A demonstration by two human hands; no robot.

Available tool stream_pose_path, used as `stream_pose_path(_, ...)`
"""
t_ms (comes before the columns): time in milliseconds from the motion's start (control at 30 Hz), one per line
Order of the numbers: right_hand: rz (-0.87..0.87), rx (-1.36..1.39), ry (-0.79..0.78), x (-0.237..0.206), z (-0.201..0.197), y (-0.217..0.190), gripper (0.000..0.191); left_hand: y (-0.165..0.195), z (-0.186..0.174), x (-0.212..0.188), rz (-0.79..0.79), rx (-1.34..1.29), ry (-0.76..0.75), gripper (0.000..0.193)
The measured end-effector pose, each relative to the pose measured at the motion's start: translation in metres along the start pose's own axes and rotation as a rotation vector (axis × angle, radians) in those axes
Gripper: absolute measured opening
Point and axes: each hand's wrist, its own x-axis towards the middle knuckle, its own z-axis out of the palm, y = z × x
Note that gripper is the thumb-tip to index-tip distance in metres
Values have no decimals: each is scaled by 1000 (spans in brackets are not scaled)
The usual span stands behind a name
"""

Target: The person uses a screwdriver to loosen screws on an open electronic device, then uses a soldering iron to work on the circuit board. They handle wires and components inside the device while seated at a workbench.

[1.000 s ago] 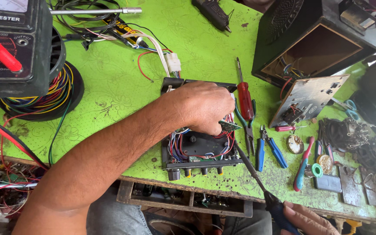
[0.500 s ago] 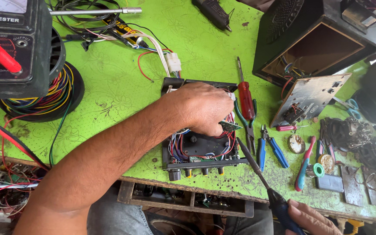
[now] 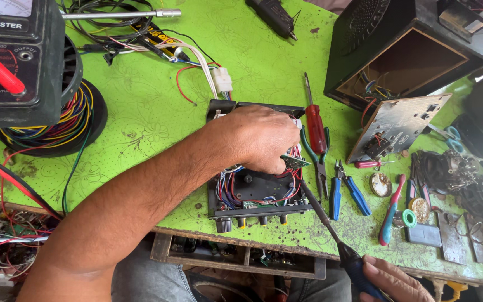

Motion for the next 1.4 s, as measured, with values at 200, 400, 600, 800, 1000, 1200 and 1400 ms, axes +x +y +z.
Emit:
stream_pose_path(200, 37, 12, -22, -1, -2, 2, 61, -1, 0, -1, 4, -7, -14, 32)
stream_pose_path(400, -65, -97, -2, 1, -4, 4, 60, 2, -5, 0, -20, -39, -13, 35)
stream_pose_path(600, -58, -48, -14, 2, -4, 2, 62, 3, -8, -2, -15, -16, -61, 30)
stream_pose_path(800, -33, -16, -20, 2, -6, 2, 62, 4, -9, -1, -27, 17, -87, 33)
stream_pose_path(1000, -42, -50, -1, -17, -7, 21, 59, 4, -7, 0, -8, 1, -69, 40)
stream_pose_path(1200, -124, -7, 24, -1, -21, 26, 47, -10, -22, -18, -37, -190, -45, 72)
stream_pose_path(1400, -315, -383, 373, 34, 50, -61, 27, -60, -14, -93, -71, -460, 411, 49)
